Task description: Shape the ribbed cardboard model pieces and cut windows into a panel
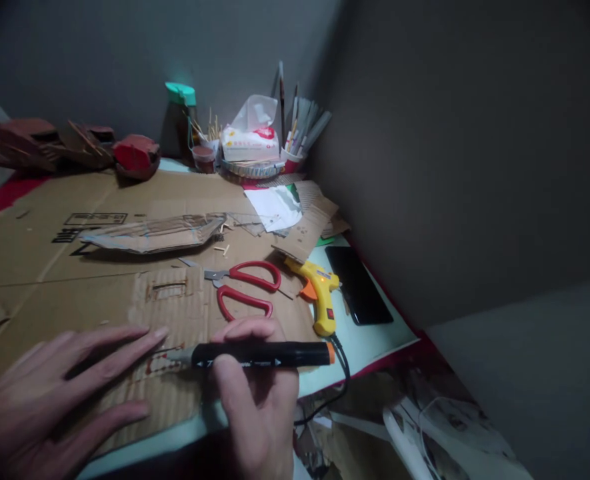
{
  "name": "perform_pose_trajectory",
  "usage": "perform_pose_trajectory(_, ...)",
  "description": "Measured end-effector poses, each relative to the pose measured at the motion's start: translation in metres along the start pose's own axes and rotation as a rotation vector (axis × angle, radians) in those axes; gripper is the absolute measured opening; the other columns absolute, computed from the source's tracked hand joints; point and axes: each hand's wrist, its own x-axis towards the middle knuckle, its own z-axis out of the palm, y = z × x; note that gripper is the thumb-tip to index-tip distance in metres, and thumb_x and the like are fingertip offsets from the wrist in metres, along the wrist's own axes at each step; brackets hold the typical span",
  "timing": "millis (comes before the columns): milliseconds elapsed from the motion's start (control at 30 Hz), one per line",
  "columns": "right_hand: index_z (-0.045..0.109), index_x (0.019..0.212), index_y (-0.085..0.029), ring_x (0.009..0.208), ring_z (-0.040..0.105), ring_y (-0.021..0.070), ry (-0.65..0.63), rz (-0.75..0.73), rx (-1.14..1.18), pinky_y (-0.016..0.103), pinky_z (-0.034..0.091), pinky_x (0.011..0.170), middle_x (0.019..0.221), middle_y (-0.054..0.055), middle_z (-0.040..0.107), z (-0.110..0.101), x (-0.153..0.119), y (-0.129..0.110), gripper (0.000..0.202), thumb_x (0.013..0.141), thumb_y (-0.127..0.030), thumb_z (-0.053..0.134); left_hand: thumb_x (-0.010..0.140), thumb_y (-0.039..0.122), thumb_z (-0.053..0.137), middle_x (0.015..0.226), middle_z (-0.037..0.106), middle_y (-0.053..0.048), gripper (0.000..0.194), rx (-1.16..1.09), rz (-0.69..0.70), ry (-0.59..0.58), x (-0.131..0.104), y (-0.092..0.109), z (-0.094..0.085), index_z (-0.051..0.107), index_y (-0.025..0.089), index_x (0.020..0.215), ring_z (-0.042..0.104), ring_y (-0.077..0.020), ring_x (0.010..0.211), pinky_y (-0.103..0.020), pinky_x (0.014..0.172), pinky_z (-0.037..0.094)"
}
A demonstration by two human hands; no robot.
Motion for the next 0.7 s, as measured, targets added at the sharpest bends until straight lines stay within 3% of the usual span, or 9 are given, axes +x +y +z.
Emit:
perform_pose_trajectory(133, 0.06, 0.093, -0.026, 0.081, 0.059, 0.0152, 0.03, -0.01, -0.043, 0.027, 0.051, 0.071, 0.09, 0.0, 0.062, 0.002, -0.001, -0.002, 0.006, 0.088, -0.023, 0.061, 0.089, 0.045, 0.06, 0.13, 0.05, -0.004, 0.063, -0.025, -0.016, 0.043, 0.002, 0.006, -0.008, 0.035, 0.033, 0.145, 0.049, -0.0247, 0.11, -0.038, 0.092, 0.033)
perform_pose_trajectory(200, 0.059, 0.093, -0.026, 0.083, 0.06, 0.0157, 0.025, -0.029, -0.064, 0.027, 0.051, 0.072, 0.091, 0.0, 0.061, 0.0, 0.0, -0.001, 0.005, 0.089, -0.023, 0.06, 0.092, 0.038, 0.057, 0.135, 0.047, -0.002, 0.059, -0.104, -0.092, 0.07, 0.001, 0.012, -0.012, 0.033, 0.033, 0.146, 0.046, -0.0233, 0.118, -0.035, 0.099, 0.031)
perform_pose_trajectory(300, 0.06, 0.094, -0.026, 0.087, 0.06, 0.0162, -0.009, -0.101, -0.06, 0.028, 0.052, 0.077, 0.092, 0.001, 0.06, -0.007, 0.004, 0.002, 0.006, 0.09, -0.022, 0.057, 0.097, 0.031, 0.042, 0.131, 0.052, 0.003, 0.04, -0.283, -0.432, 0.167, 0.0, 0.025, -0.018, 0.038, 0.038, 0.137, 0.046, -0.0198, 0.121, -0.034, 0.104, 0.027)
perform_pose_trajectory(367, 0.061, 0.094, -0.026, 0.086, 0.061, 0.0162, -0.053, -0.155, -0.101, 0.026, 0.054, 0.073, 0.092, 0.001, 0.06, -0.01, 0.006, 0.003, 0.008, 0.09, -0.02, 0.057, 0.097, 0.037, 0.038, 0.124, 0.06, 0.004, 0.027, -0.399, -0.696, 0.238, 0.001, 0.036, -0.022, 0.046, 0.038, 0.123, 0.047, -0.0214, 0.123, -0.038, 0.106, 0.028)
perform_pose_trajectory(433, 0.061, 0.093, -0.026, 0.084, 0.061, 0.0167, -0.1, -0.168, -0.142, 0.024, 0.055, 0.067, 0.093, 0.003, 0.06, -0.011, 0.006, 0.0, 0.009, 0.09, -0.019, 0.057, 0.095, 0.043, 0.04, 0.117, 0.066, 0.001, 0.022, -0.51, -0.837, 0.283, 0.004, 0.047, -0.026, 0.05, 0.033, 0.112, 0.051, -0.0244, 0.123, -0.043, 0.106, 0.032)
perform_pose_trajectory(567, 0.063, 0.089, -0.025, 0.078, 0.06, 0.0155, -0.071, -0.1, -0.064, 0.022, 0.053, 0.062, 0.089, 0.002, 0.059, 0.006, 0.004, -0.011, 0.004, 0.089, -0.024, 0.058, 0.095, 0.038, 0.04, 0.112, 0.072, -0.005, 0.02, -0.687, -0.861, 0.349, 0.006, 0.06, -0.032, 0.049, 0.028, 0.11, 0.067, -0.0208, 0.105, -0.034, 0.088, 0.053)
perform_pose_trajectory(700, 0.061, 0.088, -0.025, 0.066, 0.059, 0.0127, -0.12, 0.042, 0.09, 0.02, 0.051, 0.055, 0.083, 0.001, 0.061, 0.031, 0.001, -0.022, 0.002, 0.087, -0.025, 0.063, 0.09, 0.035, 0.049, 0.11, 0.075, -0.002, 0.021, -0.778, -0.871, 0.296, 0.0, 0.06, -0.035, 0.047, 0.03, 0.11, 0.07, -0.0174, 0.096, -0.025, 0.076, 0.058)
